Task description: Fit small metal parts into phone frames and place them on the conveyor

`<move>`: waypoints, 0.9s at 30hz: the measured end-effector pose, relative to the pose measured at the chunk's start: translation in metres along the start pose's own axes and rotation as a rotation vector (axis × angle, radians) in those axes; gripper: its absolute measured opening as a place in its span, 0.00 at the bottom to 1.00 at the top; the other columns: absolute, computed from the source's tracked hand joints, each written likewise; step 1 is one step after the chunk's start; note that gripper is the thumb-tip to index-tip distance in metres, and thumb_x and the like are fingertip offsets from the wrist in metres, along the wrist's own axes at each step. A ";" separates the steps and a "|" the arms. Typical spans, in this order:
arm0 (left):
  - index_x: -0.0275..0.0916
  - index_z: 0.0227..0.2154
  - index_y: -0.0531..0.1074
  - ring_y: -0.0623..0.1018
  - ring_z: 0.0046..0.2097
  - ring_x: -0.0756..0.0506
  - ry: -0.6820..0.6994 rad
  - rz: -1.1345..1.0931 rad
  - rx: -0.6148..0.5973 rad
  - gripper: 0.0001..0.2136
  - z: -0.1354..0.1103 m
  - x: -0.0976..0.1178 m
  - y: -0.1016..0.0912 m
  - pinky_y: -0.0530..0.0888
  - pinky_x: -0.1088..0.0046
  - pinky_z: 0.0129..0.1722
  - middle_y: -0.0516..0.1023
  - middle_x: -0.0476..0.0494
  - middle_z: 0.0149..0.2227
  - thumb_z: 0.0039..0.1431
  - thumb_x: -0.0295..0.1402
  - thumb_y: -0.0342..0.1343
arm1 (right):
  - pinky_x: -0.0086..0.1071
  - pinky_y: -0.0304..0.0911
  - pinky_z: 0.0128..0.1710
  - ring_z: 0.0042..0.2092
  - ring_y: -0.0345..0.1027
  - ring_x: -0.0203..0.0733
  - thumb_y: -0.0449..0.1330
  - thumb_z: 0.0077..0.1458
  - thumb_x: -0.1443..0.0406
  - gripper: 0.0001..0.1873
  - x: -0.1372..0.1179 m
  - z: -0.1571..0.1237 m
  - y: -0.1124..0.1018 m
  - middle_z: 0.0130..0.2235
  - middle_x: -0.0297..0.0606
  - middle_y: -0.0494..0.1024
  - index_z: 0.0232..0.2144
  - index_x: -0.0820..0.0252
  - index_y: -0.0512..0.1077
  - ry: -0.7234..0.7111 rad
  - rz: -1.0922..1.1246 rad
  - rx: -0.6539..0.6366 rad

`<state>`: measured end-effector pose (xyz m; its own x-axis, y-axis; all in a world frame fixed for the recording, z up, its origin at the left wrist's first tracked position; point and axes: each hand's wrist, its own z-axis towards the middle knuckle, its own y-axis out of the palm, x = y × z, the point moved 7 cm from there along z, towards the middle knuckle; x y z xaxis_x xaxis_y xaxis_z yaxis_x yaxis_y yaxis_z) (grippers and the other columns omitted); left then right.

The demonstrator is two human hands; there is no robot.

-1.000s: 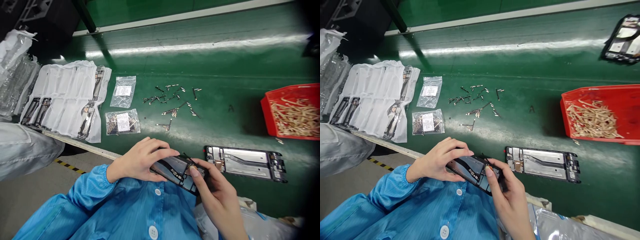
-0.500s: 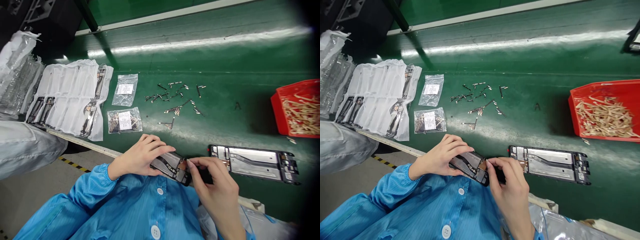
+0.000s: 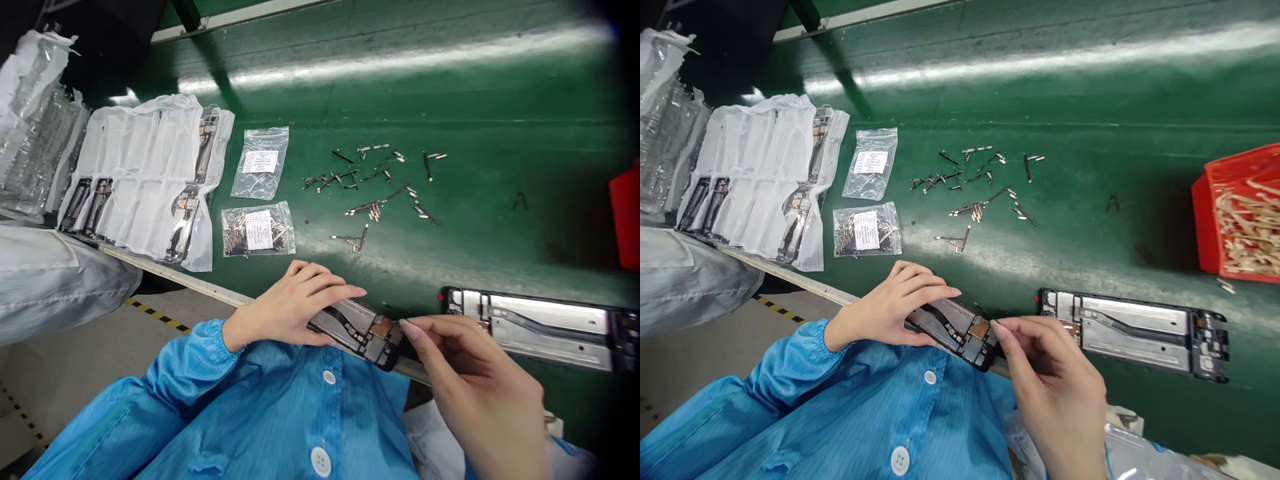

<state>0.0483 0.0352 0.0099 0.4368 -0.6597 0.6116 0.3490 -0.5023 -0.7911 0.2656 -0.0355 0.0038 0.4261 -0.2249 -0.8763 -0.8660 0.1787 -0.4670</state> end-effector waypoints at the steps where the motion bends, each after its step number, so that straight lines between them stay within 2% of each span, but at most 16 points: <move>1: 0.41 0.73 0.61 0.73 0.61 0.35 0.000 0.002 0.000 0.40 0.000 0.000 0.000 0.66 0.55 0.61 0.77 0.36 0.63 0.64 0.51 0.66 | 0.34 0.67 0.34 0.39 0.74 0.41 0.66 0.68 0.54 0.10 0.003 0.000 0.004 0.40 0.35 0.80 0.37 0.51 0.80 0.024 0.014 -0.047; 3: 0.41 0.74 0.60 0.72 0.61 0.36 -0.008 0.005 -0.014 0.39 0.000 0.000 0.000 0.66 0.55 0.61 0.76 0.36 0.63 0.65 0.50 0.66 | 0.32 0.68 0.32 0.37 0.74 0.40 0.65 0.68 0.53 0.12 0.008 0.001 0.009 0.39 0.35 0.80 0.36 0.52 0.80 0.039 0.012 -0.097; 7: 0.43 0.75 0.58 0.71 0.62 0.35 -0.017 0.009 -0.048 0.40 0.000 -0.001 0.002 0.66 0.54 0.62 0.76 0.36 0.63 0.66 0.51 0.64 | 0.32 0.68 0.30 0.37 0.75 0.40 0.64 0.68 0.50 0.15 0.013 0.003 0.014 0.40 0.37 0.81 0.36 0.52 0.80 0.053 -0.027 -0.119; 12: 0.42 0.75 0.58 0.71 0.62 0.35 -0.007 0.012 -0.033 0.40 -0.001 -0.001 0.002 0.66 0.54 0.61 0.76 0.36 0.63 0.67 0.52 0.63 | 0.32 0.68 0.30 0.37 0.76 0.39 0.63 0.68 0.48 0.16 0.018 0.003 0.013 0.40 0.35 0.81 0.38 0.51 0.80 0.096 -0.046 -0.151; 22: 0.43 0.76 0.57 0.70 0.62 0.34 -0.009 0.015 -0.043 0.39 0.000 -0.002 0.005 0.65 0.53 0.61 0.75 0.36 0.64 0.68 0.52 0.61 | 0.33 0.68 0.31 0.35 0.74 0.38 0.62 0.70 0.50 0.15 0.006 0.005 0.016 0.39 0.33 0.80 0.36 0.50 0.79 0.004 -0.095 -0.135; 27: 0.43 0.75 0.58 0.71 0.62 0.35 -0.009 0.017 -0.038 0.37 0.000 -0.001 0.004 0.64 0.54 0.61 0.76 0.35 0.64 0.70 0.53 0.59 | 0.34 0.70 0.32 0.36 0.75 0.39 0.63 0.69 0.49 0.16 0.009 0.006 0.016 0.40 0.34 0.80 0.36 0.50 0.79 0.029 -0.082 -0.161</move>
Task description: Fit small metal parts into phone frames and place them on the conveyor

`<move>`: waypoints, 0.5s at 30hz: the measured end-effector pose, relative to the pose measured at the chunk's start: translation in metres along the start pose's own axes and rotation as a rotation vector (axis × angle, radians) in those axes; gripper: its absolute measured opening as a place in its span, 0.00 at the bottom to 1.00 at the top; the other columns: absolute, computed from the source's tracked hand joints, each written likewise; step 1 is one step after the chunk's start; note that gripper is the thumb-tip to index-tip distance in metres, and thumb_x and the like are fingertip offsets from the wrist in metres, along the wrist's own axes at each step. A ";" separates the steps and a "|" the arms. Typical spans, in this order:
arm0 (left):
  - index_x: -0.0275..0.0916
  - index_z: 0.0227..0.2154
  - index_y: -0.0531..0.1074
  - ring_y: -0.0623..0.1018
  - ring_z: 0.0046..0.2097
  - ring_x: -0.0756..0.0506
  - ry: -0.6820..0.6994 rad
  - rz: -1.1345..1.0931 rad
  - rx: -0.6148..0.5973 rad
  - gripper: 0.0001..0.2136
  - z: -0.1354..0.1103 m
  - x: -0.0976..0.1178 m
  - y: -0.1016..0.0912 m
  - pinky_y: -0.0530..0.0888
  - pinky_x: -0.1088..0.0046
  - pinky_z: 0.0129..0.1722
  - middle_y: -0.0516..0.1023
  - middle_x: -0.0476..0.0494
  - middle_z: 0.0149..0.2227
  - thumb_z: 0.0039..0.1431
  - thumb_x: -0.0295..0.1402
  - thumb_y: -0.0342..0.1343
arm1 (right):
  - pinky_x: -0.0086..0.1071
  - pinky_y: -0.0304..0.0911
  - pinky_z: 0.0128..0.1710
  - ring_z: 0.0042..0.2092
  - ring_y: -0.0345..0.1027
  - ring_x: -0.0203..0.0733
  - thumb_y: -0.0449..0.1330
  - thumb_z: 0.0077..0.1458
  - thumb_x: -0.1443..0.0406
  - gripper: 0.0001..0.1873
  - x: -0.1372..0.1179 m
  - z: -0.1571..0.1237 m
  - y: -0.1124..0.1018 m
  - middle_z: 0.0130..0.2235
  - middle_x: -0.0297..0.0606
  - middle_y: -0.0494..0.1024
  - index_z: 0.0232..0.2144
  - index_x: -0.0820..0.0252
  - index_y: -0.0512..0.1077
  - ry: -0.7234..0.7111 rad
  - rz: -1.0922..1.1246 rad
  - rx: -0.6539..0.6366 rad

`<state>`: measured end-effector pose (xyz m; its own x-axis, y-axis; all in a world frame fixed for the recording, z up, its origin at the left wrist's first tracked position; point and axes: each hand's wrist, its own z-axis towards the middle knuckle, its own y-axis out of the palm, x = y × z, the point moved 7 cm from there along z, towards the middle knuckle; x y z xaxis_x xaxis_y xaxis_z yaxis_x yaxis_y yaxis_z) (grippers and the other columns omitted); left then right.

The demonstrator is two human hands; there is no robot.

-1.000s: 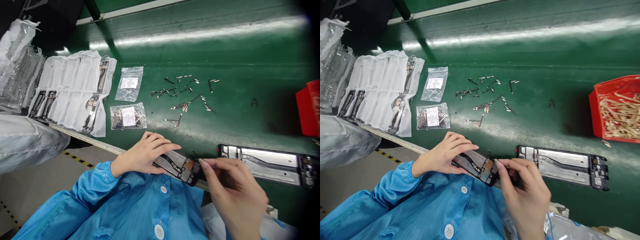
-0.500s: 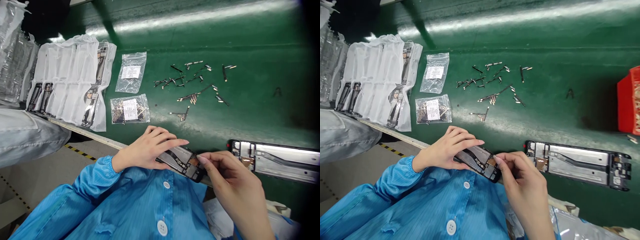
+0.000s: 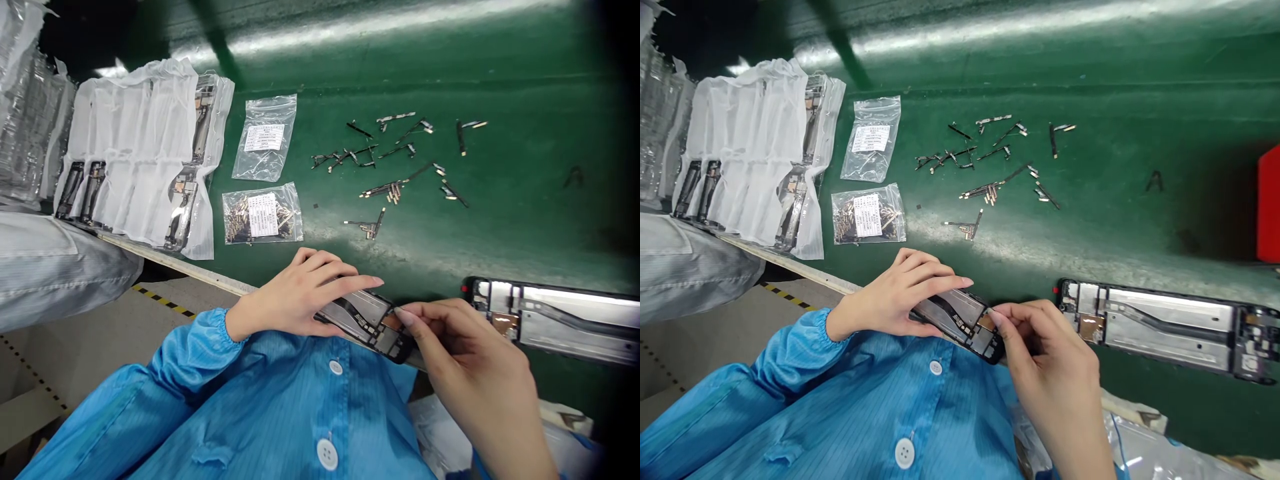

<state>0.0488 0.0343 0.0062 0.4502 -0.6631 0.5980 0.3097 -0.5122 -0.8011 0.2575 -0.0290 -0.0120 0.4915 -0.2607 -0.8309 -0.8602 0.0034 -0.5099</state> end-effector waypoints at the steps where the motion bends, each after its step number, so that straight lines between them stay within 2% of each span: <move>1: 0.42 0.75 0.59 0.71 0.62 0.35 0.001 0.002 0.000 0.37 0.000 0.000 0.000 0.64 0.54 0.61 0.76 0.35 0.64 0.70 0.53 0.59 | 0.34 0.70 0.31 0.36 0.75 0.40 0.63 0.69 0.48 0.16 0.003 0.000 0.001 0.40 0.34 0.80 0.36 0.50 0.80 0.019 0.020 -0.017; 5: 0.42 0.75 0.59 0.71 0.62 0.34 0.003 0.001 -0.002 0.37 0.000 0.000 -0.001 0.64 0.54 0.61 0.76 0.35 0.64 0.70 0.53 0.59 | 0.32 0.70 0.30 0.37 0.76 0.40 0.63 0.68 0.47 0.16 0.010 -0.001 0.002 0.41 0.34 0.81 0.37 0.50 0.80 0.078 0.069 -0.050; 15: 0.42 0.75 0.59 0.70 0.63 0.34 0.000 -0.005 -0.008 0.38 0.000 0.001 0.000 0.65 0.54 0.61 0.75 0.35 0.64 0.69 0.52 0.60 | 0.33 0.69 0.31 0.36 0.75 0.39 0.63 0.68 0.46 0.17 0.008 -0.003 0.000 0.40 0.33 0.80 0.38 0.50 0.80 0.069 0.029 -0.015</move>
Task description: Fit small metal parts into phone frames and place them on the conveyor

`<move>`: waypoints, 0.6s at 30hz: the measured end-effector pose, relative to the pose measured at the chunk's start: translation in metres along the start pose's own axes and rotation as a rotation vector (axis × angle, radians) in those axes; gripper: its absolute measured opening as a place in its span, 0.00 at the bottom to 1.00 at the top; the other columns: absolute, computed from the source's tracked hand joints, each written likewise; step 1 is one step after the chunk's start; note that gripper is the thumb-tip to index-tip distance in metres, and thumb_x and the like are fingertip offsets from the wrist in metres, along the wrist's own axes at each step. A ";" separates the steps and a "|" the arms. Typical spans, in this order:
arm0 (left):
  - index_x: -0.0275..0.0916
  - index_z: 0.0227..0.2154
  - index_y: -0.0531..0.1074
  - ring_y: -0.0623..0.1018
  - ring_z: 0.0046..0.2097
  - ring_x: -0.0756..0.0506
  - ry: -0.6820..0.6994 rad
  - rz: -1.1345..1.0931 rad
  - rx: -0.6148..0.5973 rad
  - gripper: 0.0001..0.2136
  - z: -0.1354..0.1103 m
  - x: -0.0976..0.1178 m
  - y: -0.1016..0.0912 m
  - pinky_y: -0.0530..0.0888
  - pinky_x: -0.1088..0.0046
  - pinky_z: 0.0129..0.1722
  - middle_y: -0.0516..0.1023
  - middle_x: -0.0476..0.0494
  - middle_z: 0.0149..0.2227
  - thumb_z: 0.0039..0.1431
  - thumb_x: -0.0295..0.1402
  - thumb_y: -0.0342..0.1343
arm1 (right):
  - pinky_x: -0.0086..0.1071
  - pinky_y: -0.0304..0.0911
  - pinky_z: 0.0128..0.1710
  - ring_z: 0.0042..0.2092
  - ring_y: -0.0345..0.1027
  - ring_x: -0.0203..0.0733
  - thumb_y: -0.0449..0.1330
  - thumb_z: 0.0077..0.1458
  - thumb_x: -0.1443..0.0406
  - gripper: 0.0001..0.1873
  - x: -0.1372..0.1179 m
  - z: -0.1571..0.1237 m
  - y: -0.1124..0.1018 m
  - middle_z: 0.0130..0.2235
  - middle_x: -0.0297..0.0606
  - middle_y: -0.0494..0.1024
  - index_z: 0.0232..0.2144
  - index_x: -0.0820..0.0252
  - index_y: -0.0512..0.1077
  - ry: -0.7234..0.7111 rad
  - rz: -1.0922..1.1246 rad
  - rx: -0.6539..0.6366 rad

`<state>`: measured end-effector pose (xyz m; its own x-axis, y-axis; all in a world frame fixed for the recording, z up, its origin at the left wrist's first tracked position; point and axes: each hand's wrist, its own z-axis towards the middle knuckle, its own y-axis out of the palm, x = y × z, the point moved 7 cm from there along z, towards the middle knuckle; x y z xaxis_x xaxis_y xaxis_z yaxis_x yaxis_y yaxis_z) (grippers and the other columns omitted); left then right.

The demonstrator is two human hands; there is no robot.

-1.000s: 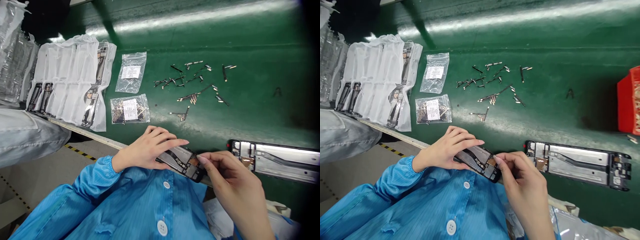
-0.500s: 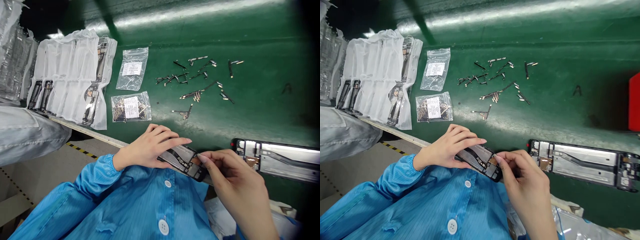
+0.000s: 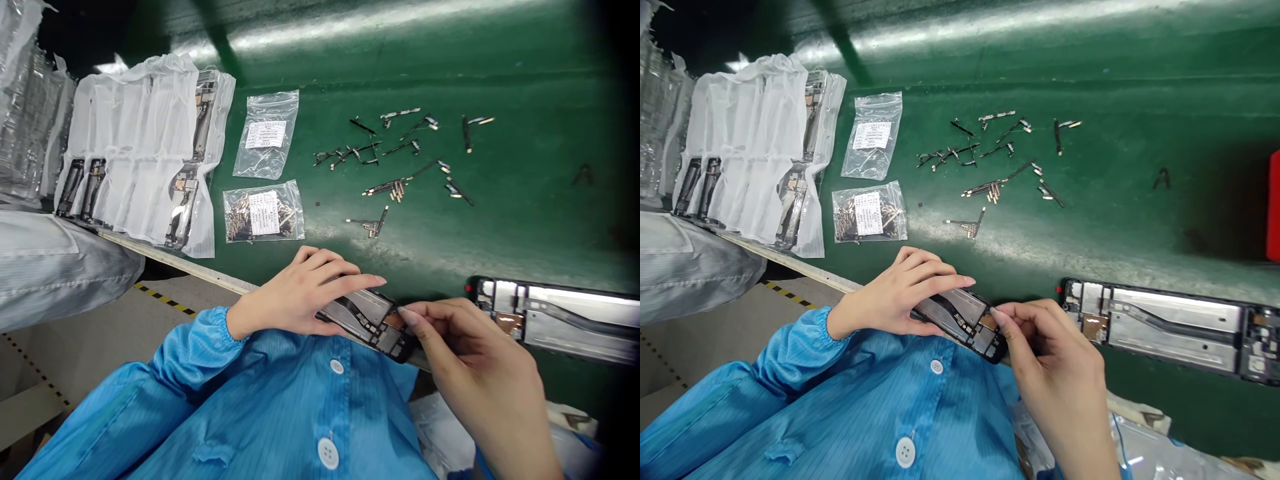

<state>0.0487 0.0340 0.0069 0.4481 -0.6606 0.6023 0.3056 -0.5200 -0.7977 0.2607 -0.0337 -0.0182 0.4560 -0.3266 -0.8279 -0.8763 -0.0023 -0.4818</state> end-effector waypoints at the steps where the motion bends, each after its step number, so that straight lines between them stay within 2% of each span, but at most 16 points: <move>1: 0.42 0.75 0.59 0.70 0.63 0.34 0.000 -0.001 0.001 0.38 0.000 0.000 0.000 0.65 0.54 0.61 0.75 0.35 0.64 0.69 0.52 0.61 | 0.33 0.69 0.31 0.36 0.75 0.39 0.63 0.68 0.47 0.17 -0.001 0.000 0.000 0.40 0.33 0.80 0.38 0.50 0.80 -0.008 -0.006 0.003; 8: 0.41 0.74 0.60 0.71 0.61 0.35 0.021 0.011 0.032 0.36 0.000 0.001 -0.002 0.64 0.56 0.60 0.77 0.35 0.63 0.70 0.52 0.60 | 0.31 0.68 0.29 0.35 0.74 0.35 0.63 0.69 0.49 0.16 -0.010 0.001 0.001 0.39 0.32 0.79 0.36 0.51 0.79 -0.080 -0.030 0.032; 18: 0.41 0.73 0.60 0.72 0.61 0.35 0.016 0.010 0.018 0.36 0.001 0.001 -0.002 0.64 0.55 0.60 0.77 0.35 0.63 0.70 0.51 0.61 | 0.30 0.69 0.30 0.35 0.73 0.34 0.63 0.71 0.53 0.13 -0.017 0.001 0.001 0.38 0.31 0.79 0.36 0.52 0.79 -0.177 -0.075 0.063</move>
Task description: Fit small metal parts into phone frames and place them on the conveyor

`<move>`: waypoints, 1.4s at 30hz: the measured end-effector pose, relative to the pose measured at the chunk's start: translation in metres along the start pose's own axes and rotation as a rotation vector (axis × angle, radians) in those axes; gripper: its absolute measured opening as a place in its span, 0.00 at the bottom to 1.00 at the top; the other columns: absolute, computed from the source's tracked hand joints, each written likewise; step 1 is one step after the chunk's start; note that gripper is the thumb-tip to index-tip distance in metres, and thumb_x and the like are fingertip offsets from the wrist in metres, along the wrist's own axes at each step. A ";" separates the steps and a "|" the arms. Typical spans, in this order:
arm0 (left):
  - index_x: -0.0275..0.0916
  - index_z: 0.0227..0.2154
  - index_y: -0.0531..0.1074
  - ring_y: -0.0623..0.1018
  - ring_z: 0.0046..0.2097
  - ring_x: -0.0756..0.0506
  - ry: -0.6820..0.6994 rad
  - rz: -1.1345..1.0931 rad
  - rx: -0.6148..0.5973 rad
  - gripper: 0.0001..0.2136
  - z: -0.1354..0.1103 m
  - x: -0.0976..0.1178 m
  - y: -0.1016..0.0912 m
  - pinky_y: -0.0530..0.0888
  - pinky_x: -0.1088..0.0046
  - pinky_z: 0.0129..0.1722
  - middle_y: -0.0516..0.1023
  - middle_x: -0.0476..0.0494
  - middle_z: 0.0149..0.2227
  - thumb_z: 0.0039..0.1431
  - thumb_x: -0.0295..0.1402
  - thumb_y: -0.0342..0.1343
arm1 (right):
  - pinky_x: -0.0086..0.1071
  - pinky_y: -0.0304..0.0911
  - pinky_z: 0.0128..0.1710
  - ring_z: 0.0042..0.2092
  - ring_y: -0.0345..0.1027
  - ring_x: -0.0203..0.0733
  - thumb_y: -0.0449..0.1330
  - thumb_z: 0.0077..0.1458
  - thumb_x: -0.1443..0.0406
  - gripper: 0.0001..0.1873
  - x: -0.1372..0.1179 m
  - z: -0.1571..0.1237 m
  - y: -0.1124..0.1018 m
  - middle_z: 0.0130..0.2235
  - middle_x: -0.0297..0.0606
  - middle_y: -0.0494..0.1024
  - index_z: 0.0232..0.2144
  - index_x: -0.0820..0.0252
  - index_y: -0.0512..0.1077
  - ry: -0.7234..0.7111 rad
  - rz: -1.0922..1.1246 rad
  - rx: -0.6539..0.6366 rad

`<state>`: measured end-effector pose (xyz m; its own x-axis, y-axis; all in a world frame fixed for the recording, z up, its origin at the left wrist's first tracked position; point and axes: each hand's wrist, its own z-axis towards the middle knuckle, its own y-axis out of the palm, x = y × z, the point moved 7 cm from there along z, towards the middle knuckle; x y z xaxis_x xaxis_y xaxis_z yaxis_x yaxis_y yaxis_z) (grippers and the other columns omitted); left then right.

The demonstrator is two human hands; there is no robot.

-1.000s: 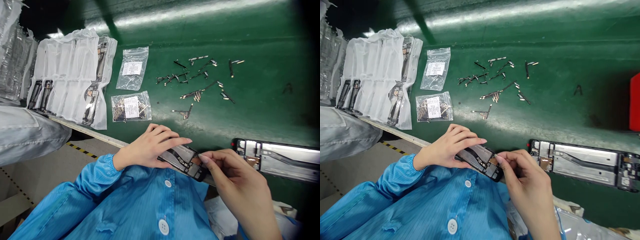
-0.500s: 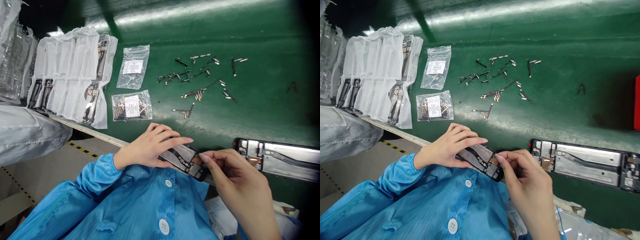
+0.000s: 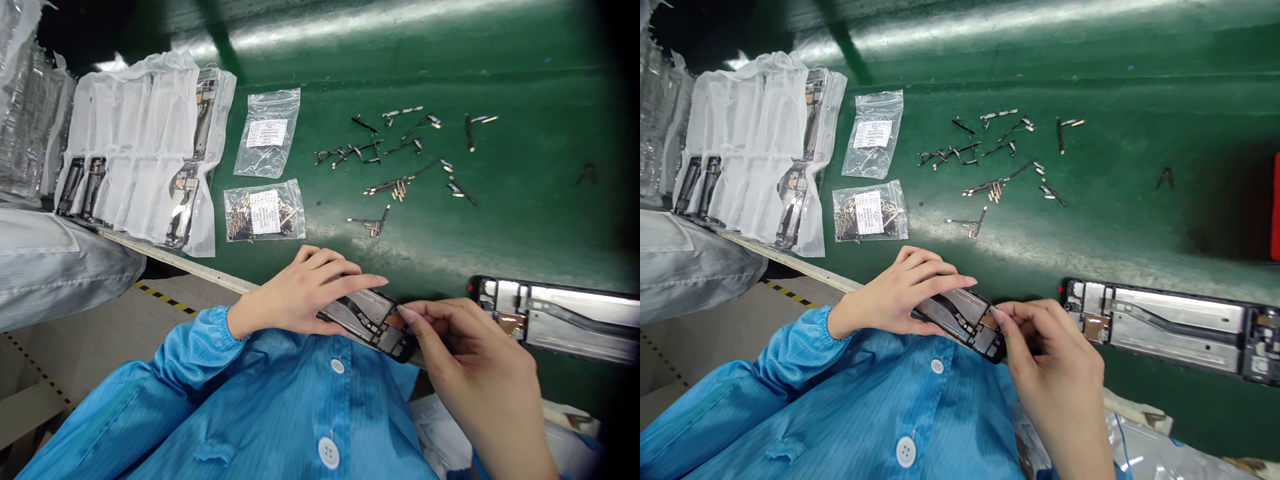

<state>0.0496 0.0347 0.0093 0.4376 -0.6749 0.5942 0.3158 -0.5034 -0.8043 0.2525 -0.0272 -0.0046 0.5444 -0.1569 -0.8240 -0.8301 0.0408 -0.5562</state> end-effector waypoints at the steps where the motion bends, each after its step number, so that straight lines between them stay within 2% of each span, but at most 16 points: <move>1: 0.41 0.73 0.60 0.72 0.61 0.35 0.000 0.001 0.001 0.36 0.000 0.000 0.000 0.64 0.55 0.60 0.77 0.35 0.63 0.70 0.51 0.61 | 0.29 0.69 0.30 0.35 0.72 0.34 0.63 0.71 0.54 0.13 -0.001 0.000 0.000 0.38 0.31 0.79 0.36 0.52 0.79 -0.014 -0.003 0.008; 7: 0.40 0.73 0.62 0.72 0.60 0.35 0.020 0.000 0.024 0.35 0.000 0.000 -0.001 0.64 0.56 0.59 0.77 0.35 0.62 0.70 0.51 0.61 | 0.29 0.69 0.30 0.33 0.71 0.33 0.64 0.71 0.58 0.09 -0.004 -0.002 0.000 0.38 0.32 0.78 0.37 0.53 0.79 -0.068 -0.014 0.028; 11: 0.42 0.70 0.65 0.72 0.62 0.35 0.037 -0.007 0.040 0.32 -0.002 -0.002 0.002 0.63 0.55 0.61 0.78 0.36 0.63 0.70 0.51 0.60 | 0.33 0.69 0.36 0.35 0.72 0.36 0.62 0.72 0.64 0.04 -0.020 -0.008 0.006 0.40 0.35 0.77 0.44 0.54 0.78 -0.241 -0.155 0.070; 12: 0.42 0.69 0.66 0.72 0.62 0.35 0.044 -0.007 0.050 0.31 -0.002 -0.003 0.002 0.63 0.54 0.61 0.79 0.36 0.62 0.70 0.51 0.61 | 0.35 0.69 0.38 0.38 0.73 0.39 0.62 0.72 0.65 0.06 -0.023 -0.011 0.007 0.41 0.38 0.77 0.49 0.56 0.77 -0.273 -0.214 0.096; 14: 0.42 0.66 0.69 0.73 0.62 0.34 0.058 -0.006 0.074 0.29 -0.004 -0.003 0.002 0.63 0.53 0.61 0.79 0.36 0.61 0.68 0.50 0.62 | 0.40 0.70 0.42 0.44 0.73 0.47 0.62 0.71 0.64 0.17 -0.025 -0.015 0.009 0.46 0.47 0.76 0.59 0.61 0.73 -0.277 -0.298 0.156; 16: 0.42 0.60 0.72 0.73 0.61 0.34 0.079 -0.007 0.119 0.25 -0.005 -0.002 0.000 0.64 0.52 0.61 0.80 0.36 0.59 0.67 0.49 0.64 | 0.43 0.70 0.43 0.47 0.71 0.52 0.63 0.70 0.59 0.26 -0.021 -0.018 0.007 0.52 0.55 0.74 0.65 0.65 0.69 -0.223 -0.287 0.192; 18: 0.41 0.55 0.72 0.76 0.59 0.36 0.130 -0.028 0.198 0.21 -0.007 0.003 -0.007 0.67 0.54 0.59 0.80 0.35 0.57 0.68 0.48 0.63 | 0.43 0.70 0.44 0.49 0.72 0.53 0.63 0.70 0.55 0.25 -0.015 -0.019 0.004 0.54 0.54 0.74 0.62 0.62 0.71 -0.143 -0.187 0.163; 20: 0.41 0.52 0.71 0.79 0.54 0.40 0.198 -0.055 0.288 0.19 -0.009 0.010 -0.014 0.70 0.58 0.54 0.80 0.35 0.56 0.69 0.49 0.63 | 0.40 0.71 0.42 0.46 0.75 0.50 0.62 0.70 0.53 0.18 -0.009 -0.019 0.003 0.50 0.47 0.79 0.56 0.55 0.75 -0.017 -0.025 0.089; 22: 0.41 0.52 0.70 0.80 0.49 0.43 0.237 -0.054 0.351 0.20 -0.009 0.018 -0.021 0.71 0.62 0.48 0.79 0.35 0.55 0.69 0.49 0.63 | 0.35 0.71 0.36 0.39 0.76 0.45 0.64 0.68 0.51 0.16 -0.003 -0.020 0.003 0.43 0.41 0.82 0.50 0.52 0.77 0.131 0.162 0.022; 24: 0.41 0.52 0.69 0.80 0.45 0.44 0.232 -0.017 0.378 0.20 -0.007 0.024 -0.025 0.70 0.64 0.44 0.80 0.36 0.55 0.69 0.49 0.63 | 0.32 0.70 0.30 0.33 0.75 0.42 0.67 0.65 0.48 0.18 0.000 -0.021 0.003 0.38 0.38 0.82 0.46 0.52 0.76 0.257 0.322 0.003; 27: 0.41 0.53 0.69 0.79 0.44 0.44 0.202 0.030 0.397 0.20 -0.003 0.032 -0.030 0.69 0.65 0.41 0.80 0.36 0.54 0.68 0.48 0.63 | 0.29 0.71 0.29 0.34 0.76 0.43 0.69 0.62 0.46 0.21 0.003 -0.019 0.003 0.35 0.38 0.81 0.46 0.53 0.75 0.348 0.447 0.019; 33: 0.40 0.62 0.67 0.81 0.51 0.40 0.095 -0.005 0.328 0.28 0.004 0.035 -0.033 0.72 0.64 0.45 0.80 0.36 0.53 0.64 0.48 0.62 | 0.29 0.73 0.29 0.34 0.75 0.42 0.67 0.66 0.48 0.20 0.013 -0.014 0.011 0.36 0.37 0.80 0.50 0.52 0.73 0.345 0.587 -0.115; 38: 0.40 0.69 0.61 0.80 0.55 0.38 0.057 -0.003 0.244 0.35 0.007 0.038 -0.032 0.73 0.61 0.50 0.79 0.35 0.58 0.65 0.49 0.61 | 0.32 0.75 0.30 0.34 0.78 0.44 0.64 0.70 0.54 0.13 0.018 -0.011 0.014 0.36 0.39 0.82 0.48 0.55 0.74 0.262 0.687 -0.070; 40: 0.40 0.73 0.56 0.79 0.52 0.38 0.027 -0.019 0.186 0.40 0.009 0.037 -0.031 0.73 0.60 0.50 0.79 0.36 0.58 0.64 0.50 0.62 | 0.33 0.76 0.31 0.34 0.78 0.43 0.61 0.72 0.54 0.12 0.016 -0.009 0.013 0.37 0.39 0.83 0.49 0.55 0.74 0.220 0.638 -0.076; 42: 0.39 0.75 0.53 0.78 0.47 0.39 -0.001 -0.021 0.134 0.43 0.010 0.035 -0.031 0.73 0.60 0.48 0.80 0.37 0.56 0.63 0.50 0.63 | 0.34 0.76 0.35 0.38 0.79 0.44 0.61 0.72 0.55 0.13 0.008 -0.005 0.004 0.41 0.40 0.83 0.51 0.55 0.75 0.107 0.451 -0.051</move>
<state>0.0630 0.0322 0.0548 0.4305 -0.6641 0.6112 0.4350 -0.4406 -0.7852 0.2531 -0.0328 -0.0134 0.1140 -0.2358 -0.9651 -0.9874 0.0805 -0.1363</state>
